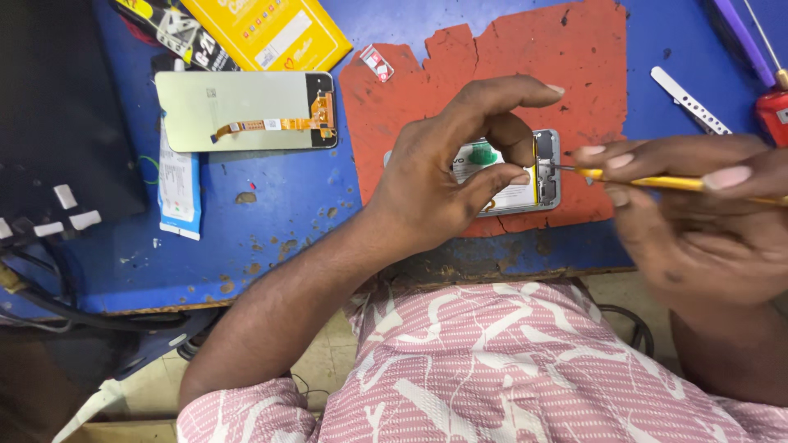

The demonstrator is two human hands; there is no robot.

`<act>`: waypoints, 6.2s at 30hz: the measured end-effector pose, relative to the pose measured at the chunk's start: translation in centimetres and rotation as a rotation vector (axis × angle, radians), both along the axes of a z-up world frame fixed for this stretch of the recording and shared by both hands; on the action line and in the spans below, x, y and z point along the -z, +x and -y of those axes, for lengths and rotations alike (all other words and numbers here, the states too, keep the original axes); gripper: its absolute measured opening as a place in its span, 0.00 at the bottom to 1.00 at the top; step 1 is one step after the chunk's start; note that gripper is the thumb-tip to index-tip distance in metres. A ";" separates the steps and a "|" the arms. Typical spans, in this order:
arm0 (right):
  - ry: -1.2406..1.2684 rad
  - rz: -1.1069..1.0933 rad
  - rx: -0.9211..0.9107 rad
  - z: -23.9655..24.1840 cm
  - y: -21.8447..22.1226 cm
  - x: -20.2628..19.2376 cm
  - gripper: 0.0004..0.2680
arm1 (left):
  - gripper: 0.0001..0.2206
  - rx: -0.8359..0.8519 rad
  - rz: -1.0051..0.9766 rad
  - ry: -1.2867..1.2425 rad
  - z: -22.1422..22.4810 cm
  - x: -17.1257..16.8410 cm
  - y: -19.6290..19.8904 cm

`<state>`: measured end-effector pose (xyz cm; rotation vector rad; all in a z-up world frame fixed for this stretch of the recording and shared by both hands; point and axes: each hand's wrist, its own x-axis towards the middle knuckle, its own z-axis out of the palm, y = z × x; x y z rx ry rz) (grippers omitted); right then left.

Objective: The person removes the back cover of a smartphone, then uses a screwdriver to unscrew and remove internal components including the battery and camera module. The person handles the phone and tools throughout the process.

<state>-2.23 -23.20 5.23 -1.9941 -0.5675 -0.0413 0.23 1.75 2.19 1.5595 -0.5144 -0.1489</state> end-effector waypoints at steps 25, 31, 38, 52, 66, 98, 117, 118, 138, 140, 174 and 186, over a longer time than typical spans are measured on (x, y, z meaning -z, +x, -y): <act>-0.006 0.083 0.066 -1.1 0.5 1.0 0.14 | 0.29 -0.043 0.048 0.005 -0.6 0.3 0.1; 0.015 -0.033 0.010 -2.3 0.8 1.0 0.08 | 0.32 -0.110 0.104 0.037 -2.1 -0.3 -0.6; 0.223 -0.117 -0.147 -5.7 0.6 0.5 0.10 | 0.30 -0.306 0.075 0.091 -3.8 -0.7 -5.2; 0.086 -0.034 -0.280 -9.1 0.9 0.6 0.15 | 0.38 -0.379 0.135 0.148 -5.8 1.5 -8.0; -0.162 0.069 -0.305 -10.0 2.8 0.3 0.13 | 0.45 -0.348 0.079 0.487 -6.8 2.3 -8.1; -0.428 0.111 -0.237 -12.1 4.1 0.3 0.11 | 0.44 -0.359 0.054 0.466 -7.0 2.1 -7.7; -0.455 0.223 -0.293 -14.1 5.2 -1.7 0.05 | 0.44 -0.367 0.036 0.476 -7.1 2.0 -7.7; -0.469 0.219 -0.346 -13.9 5.4 -1.8 0.04 | 0.43 -0.369 0.038 0.476 -7.1 1.9 -7.7; -0.552 0.184 -0.396 -14.0 5.4 -2.3 0.10 | 0.44 -0.384 0.037 0.486 -6.9 1.4 -7.6; -0.564 0.204 -0.386 -14.1 5.2 -2.4 0.07 | 0.44 -0.378 0.008 0.484 -6.8 1.5 -7.6; -0.517 0.243 -0.208 -4.3 2.1 -0.5 0.09 | 0.28 -0.262 0.037 0.691 -6.0 -1.1 -4.9; 0.513 -0.510 -0.023 -7.5 -0.2 2.3 0.19 | 0.16 -0.428 -0.319 -0.538 -1.9 0.1 -5.1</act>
